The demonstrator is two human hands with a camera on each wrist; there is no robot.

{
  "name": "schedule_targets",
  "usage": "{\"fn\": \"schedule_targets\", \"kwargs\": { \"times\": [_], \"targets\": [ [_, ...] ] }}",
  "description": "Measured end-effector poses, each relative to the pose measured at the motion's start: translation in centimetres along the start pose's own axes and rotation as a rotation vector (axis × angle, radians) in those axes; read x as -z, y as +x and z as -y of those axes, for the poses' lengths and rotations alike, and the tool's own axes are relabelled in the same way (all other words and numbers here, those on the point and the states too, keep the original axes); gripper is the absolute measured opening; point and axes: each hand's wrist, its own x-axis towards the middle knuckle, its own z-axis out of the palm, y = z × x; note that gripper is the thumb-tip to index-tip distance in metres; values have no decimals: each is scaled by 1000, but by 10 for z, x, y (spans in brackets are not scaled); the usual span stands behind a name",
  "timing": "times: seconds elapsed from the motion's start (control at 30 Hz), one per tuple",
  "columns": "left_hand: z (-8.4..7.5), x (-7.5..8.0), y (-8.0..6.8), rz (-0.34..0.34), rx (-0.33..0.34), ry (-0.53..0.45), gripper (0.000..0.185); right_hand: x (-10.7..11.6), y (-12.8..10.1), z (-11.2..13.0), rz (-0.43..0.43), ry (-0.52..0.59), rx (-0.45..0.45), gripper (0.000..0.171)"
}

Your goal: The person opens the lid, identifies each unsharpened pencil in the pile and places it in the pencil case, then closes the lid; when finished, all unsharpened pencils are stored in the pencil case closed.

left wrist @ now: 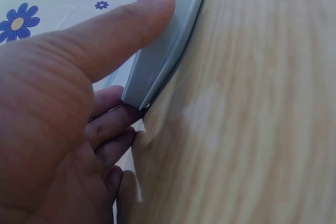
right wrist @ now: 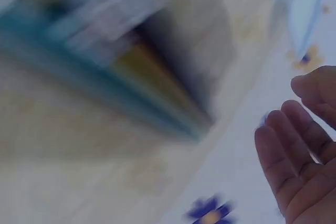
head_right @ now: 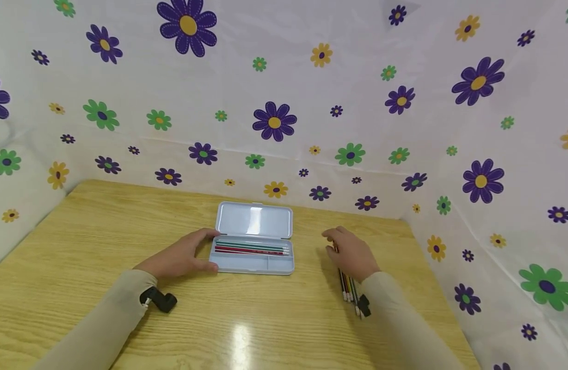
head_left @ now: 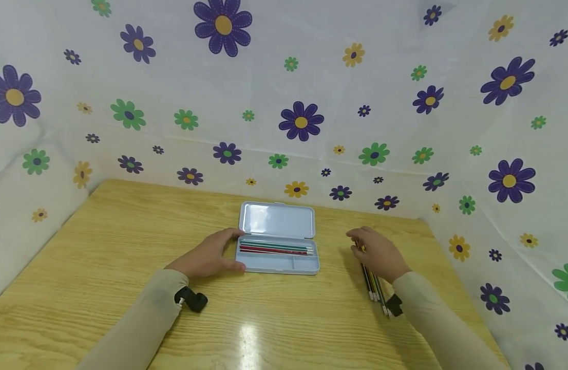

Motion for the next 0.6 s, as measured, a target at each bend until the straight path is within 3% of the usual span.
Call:
{"fn": "schedule_targets", "kwargs": {
  "times": [0.13, 0.27, 0.43, 0.6],
  "targets": [
    [1, 0, 1, -2, -6, 2, 98, 5, -26, -37, 45, 58, -121, 37],
    [0, 0, 1, -3, -6, -1, 99, 4, -46, -59, 74, 132, -179, 36],
    [-2, 1, -1, -2, -1, 2, 98, 3, -60, -69, 148, 269, -245, 35],
    [-5, 2, -2, 1, -2, 2, 97, 2, -60, -65, 164, 298, -258, 42]
  ]
}}
